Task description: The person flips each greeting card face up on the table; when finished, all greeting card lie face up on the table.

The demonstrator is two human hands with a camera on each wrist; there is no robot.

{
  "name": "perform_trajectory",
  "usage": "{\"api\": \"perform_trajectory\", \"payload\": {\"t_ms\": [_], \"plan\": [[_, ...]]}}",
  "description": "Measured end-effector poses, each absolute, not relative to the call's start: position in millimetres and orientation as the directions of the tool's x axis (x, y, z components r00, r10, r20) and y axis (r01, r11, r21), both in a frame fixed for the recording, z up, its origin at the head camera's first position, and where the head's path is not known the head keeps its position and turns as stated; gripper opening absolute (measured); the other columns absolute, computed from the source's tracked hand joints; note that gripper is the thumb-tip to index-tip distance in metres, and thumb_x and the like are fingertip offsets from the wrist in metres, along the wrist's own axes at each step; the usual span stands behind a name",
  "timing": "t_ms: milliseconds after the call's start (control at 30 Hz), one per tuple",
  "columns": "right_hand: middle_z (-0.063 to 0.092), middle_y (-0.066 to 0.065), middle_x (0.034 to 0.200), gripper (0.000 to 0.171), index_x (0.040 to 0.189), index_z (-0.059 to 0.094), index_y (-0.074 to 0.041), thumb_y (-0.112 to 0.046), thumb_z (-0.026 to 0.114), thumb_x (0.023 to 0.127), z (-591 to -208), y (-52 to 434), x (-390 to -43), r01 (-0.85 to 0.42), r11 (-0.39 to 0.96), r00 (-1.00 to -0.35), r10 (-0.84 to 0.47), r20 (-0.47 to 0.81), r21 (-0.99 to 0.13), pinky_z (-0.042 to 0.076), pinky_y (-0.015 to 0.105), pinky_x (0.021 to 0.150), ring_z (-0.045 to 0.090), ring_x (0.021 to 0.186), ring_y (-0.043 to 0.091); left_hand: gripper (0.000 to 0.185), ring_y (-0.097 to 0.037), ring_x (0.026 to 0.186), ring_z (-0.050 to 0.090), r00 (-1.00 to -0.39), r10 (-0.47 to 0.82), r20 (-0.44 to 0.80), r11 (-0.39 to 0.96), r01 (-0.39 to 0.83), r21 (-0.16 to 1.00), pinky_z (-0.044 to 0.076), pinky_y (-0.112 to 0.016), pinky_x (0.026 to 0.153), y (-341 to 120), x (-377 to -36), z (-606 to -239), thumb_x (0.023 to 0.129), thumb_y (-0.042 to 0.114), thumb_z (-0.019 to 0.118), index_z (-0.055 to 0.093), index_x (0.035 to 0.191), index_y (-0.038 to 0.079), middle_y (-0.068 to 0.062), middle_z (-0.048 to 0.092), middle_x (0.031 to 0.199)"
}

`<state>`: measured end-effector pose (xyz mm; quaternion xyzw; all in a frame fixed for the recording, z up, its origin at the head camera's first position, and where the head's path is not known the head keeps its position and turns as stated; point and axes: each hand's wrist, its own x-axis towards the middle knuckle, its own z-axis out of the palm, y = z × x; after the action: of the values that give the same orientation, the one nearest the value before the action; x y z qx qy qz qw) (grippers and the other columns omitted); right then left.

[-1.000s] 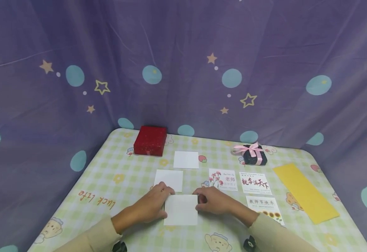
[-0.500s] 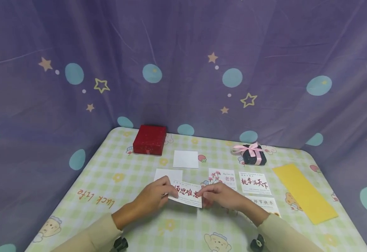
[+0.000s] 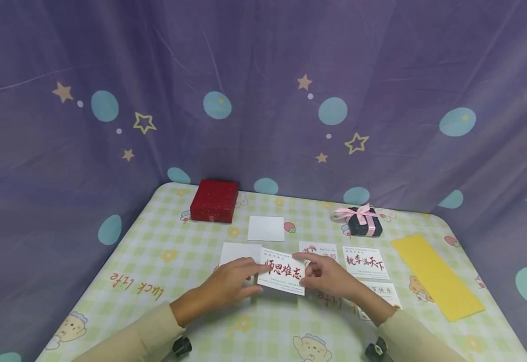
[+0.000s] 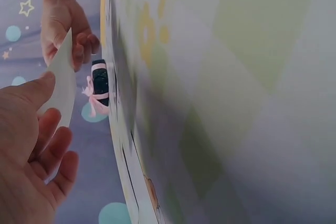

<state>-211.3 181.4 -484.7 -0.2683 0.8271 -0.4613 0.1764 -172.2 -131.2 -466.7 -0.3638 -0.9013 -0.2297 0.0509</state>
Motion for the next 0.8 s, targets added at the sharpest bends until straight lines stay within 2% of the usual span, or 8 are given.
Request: {"api": "perform_trajectory", "payload": {"t_ms": [233,433,800], "plan": [[0.068,-0.004,0.08,0.066,0.149,0.052,-0.022,-0.021,0.078,0.089,-483,198,-210,-0.318,0.499,-0.784,-0.616,-0.071,-0.806,0.052,0.023,0.059,0.056,0.061,0.002,0.05,-0.01,0.102,0.067,-0.602,0.743,0.292,0.552,0.798,0.241,0.055,-0.027,0.09,-121,-177,-472,0.09,0.036,0.076,0.067,0.135,0.016,0.004,0.073,0.11],[0.068,-0.005,0.081,0.065,0.147,0.054,-0.025,-0.024,0.08,0.087,-485,213,-204,-0.295,0.543,-0.79,-0.601,-0.118,-0.786,0.051,0.024,0.062,0.057,0.063,0.004,0.046,-0.014,0.11,0.069,-0.545,0.799,0.253,0.514,0.838,0.182,0.055,-0.03,0.097,-106,-177,-474,0.093,0.037,0.073,0.068,0.133,0.016,0.0,0.075,0.118],[0.064,-0.008,0.078,0.065,0.146,0.055,-0.016,-0.023,0.08,0.086,-487,242,-196,-0.338,0.6,-0.782,-0.607,-0.138,-0.725,0.049,0.022,0.058,0.052,0.06,0.0,0.044,-0.007,0.103,0.069,-0.529,0.838,0.133,0.522,0.849,0.086,0.054,-0.022,0.091,-70,-175,-481,0.096,0.043,0.068,0.068,0.133,0.02,0.006,0.075,0.113]]}}
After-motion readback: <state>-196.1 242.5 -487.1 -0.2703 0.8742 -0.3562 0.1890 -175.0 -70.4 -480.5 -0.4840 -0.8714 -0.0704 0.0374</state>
